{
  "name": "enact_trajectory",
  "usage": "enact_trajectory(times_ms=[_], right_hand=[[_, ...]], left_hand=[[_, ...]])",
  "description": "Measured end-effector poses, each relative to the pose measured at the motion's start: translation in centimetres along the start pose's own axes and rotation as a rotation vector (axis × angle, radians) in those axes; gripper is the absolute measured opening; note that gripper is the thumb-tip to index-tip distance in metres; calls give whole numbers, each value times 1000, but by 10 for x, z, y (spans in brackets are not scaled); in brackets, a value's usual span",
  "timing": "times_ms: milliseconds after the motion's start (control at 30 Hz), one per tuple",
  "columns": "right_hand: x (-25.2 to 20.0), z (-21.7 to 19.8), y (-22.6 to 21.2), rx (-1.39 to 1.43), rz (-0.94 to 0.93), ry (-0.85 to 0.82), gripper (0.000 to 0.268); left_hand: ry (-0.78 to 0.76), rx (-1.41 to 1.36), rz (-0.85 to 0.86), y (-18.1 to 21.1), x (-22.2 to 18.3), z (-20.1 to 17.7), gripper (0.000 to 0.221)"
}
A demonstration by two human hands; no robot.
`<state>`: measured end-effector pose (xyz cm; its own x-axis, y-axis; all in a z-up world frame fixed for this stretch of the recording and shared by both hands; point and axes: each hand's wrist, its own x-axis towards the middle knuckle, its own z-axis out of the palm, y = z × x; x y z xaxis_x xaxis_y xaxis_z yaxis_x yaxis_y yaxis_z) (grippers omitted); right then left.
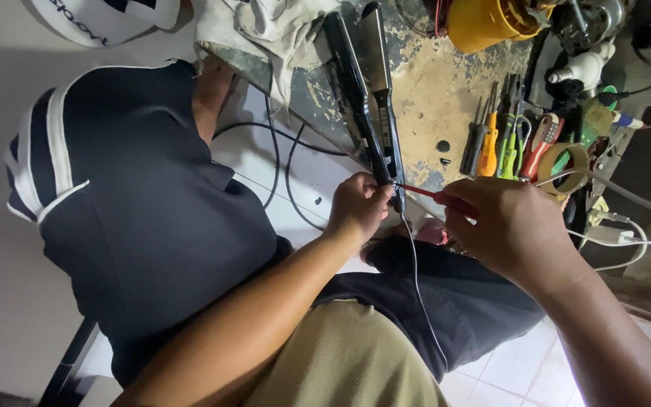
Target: Disassembling, inspecting, and reassembling a hair straightener on a repair bench.
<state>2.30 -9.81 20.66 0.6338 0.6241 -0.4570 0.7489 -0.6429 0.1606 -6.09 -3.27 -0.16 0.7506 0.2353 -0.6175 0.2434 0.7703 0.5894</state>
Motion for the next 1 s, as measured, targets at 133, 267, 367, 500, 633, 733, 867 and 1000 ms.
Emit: enact_trajectory(times_ms=[133, 267, 367, 500, 633, 733, 867, 1000], right_hand=[[8, -4, -4, -27, -12, -19, 26], [27, -16, -16, -111, 131, -338, 27], [34, -13, -12, -277, 2, -339, 28], [25, -12, -17, -354, -493, 18, 33], [22, 3, -6, -1014, -684, 108, 53], [36, -12, -7, -589, -581, -61, 23], [42, -23, -19, -403, -186, -376, 23], [36, -21, -20, -282, -49, -342, 21]], left_hand=[[-3, 11, -14, 10, -5, 1, 18], [-1, 7, -13, 6, -4, 1, 19], [-10, 10, 8, 7, -6, 0, 17], [-8, 73, 59, 14, -11, -1, 16], [-1, 100, 66, 11, -9, -1, 17], [-13, 36, 82, 7, -6, -1, 15], [-11, 21, 62, 5, -5, -1, 17], [31, 114, 46, 0, -2, 1, 44]])
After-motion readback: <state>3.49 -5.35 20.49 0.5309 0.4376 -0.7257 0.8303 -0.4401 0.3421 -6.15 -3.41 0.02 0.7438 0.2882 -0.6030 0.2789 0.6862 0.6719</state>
